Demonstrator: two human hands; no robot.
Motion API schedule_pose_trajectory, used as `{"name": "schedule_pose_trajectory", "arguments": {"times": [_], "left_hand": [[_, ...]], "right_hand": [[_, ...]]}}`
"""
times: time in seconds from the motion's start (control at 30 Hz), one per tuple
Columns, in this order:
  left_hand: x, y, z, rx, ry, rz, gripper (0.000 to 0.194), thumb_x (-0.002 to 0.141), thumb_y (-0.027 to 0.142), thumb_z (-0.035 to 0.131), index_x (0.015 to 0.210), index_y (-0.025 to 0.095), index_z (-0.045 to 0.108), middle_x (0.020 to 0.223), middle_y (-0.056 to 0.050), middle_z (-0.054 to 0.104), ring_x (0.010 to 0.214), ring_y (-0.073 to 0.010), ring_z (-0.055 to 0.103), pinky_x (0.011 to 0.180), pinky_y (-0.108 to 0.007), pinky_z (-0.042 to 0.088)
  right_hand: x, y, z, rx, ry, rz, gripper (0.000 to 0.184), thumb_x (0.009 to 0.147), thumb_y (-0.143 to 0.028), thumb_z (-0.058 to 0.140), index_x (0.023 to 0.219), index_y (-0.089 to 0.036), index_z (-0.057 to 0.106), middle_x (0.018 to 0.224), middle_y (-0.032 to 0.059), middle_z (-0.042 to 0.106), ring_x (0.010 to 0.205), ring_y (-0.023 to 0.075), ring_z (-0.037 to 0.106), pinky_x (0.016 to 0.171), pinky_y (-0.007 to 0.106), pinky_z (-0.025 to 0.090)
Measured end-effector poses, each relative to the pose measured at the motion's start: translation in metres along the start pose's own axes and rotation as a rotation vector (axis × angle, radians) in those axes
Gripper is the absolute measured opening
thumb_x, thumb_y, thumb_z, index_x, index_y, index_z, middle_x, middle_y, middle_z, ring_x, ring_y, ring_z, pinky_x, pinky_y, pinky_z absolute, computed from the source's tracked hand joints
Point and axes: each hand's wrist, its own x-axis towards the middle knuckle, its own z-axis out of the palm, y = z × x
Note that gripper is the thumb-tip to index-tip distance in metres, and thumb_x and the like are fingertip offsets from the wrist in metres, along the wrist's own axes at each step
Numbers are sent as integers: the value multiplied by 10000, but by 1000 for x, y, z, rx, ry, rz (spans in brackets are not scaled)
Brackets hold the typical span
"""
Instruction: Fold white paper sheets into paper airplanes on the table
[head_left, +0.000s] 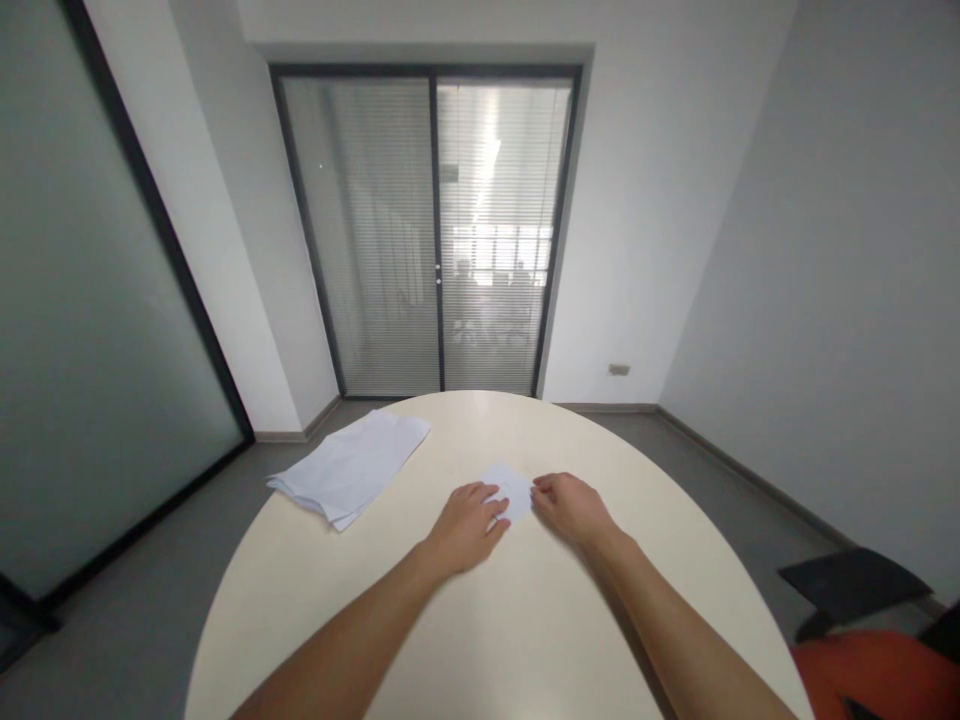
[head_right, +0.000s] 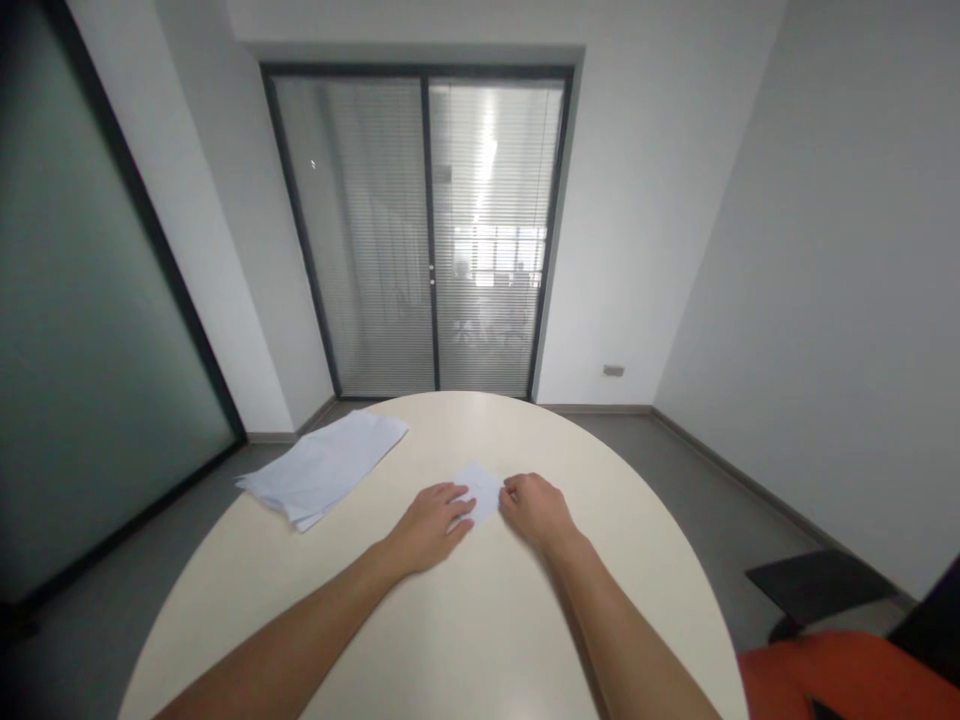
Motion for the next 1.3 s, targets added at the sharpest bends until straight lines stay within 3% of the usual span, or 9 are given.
{"name": "schedule_pose_trajectory", "arguments": {"times": [0.1, 0.23, 0.5, 0.7, 0.93, 1.03, 1.17, 1.3], "left_hand": [[0, -2, -1, -25, 9, 11, 295, 954, 337, 552, 1216, 263, 666, 1341, -61, 616, 1253, -253, 523, 1153, -518, 298], [0, -4, 1, -89, 15, 45, 308, 931, 310, 582, 1207, 209, 673, 1321, -89, 619, 1234, -246, 525, 1092, -421, 406], [-1, -8, 6, -174, 103, 59, 277, 869, 285, 652, 1129, 197, 693, 1353, -110, 558, 1280, -266, 470, 1110, -426, 399], [0, -8, 3, -211, 85, 33, 386, 853, 276, 657, 1224, 183, 603, 1245, -94, 636, 1176, -255, 543, 1050, -419, 450], [1, -9, 5, -220, 63, 71, 341, 870, 262, 629, 1207, 208, 612, 1328, -86, 608, 1215, -269, 524, 1081, -468, 408], [1, -11, 7, -286, 133, 62, 451, 822, 228, 662, 1261, 210, 560, 1321, -103, 567, 1238, -263, 501, 1094, -455, 402], [2, -17, 13, -319, 257, -70, 742, 742, 201, 716, 1415, 178, 404, 1463, -158, 392, 1378, -305, 352, 1169, -497, 308], [4, -24, 19, -372, 244, -138, 901, 740, 188, 719, 1510, 177, 251, 1501, -164, 367, 1409, -306, 316, 1183, -503, 282]], "right_hand": [[2, 5, 7, 89, 26, 6, 307, 912, -375, 499, 924, -224, 765, 945, 71, 764, 890, 211, 677, 746, 265, 454], [9, 17, 24, 290, 100, 17, 349, 853, -359, 572, 1120, -186, 714, 995, 86, 749, 874, 216, 669, 786, 298, 480], [23, 37, 51, 573, 82, 54, 430, 761, -351, 634, 1133, -145, 701, 966, 75, 748, 843, 223, 663, 791, 332, 500], [22, 34, 44, 523, 36, -19, 390, 789, -342, 579, 1095, -169, 748, 886, 56, 749, 771, 219, 634, 728, 325, 470], [18, 28, 37, 535, 59, -79, 308, 810, -324, 562, 1004, -181, 754, 941, 75, 755, 806, 228, 651, 764, 332, 480], [18, 29, 39, 600, 52, -77, 268, 815, -326, 567, 976, -182, 726, 924, 66, 752, 807, 222, 660, 760, 323, 493], [15, 28, 36, 671, 29, -82, 217, 819, -336, 583, 926, -184, 696, 880, 54, 739, 789, 208, 658, 740, 306, 494], [13, 24, 30, 715, 16, -95, 206, 824, -343, 595, 911, -177, 681, 838, 47, 723, 759, 192, 644, 701, 286, 481]]}}
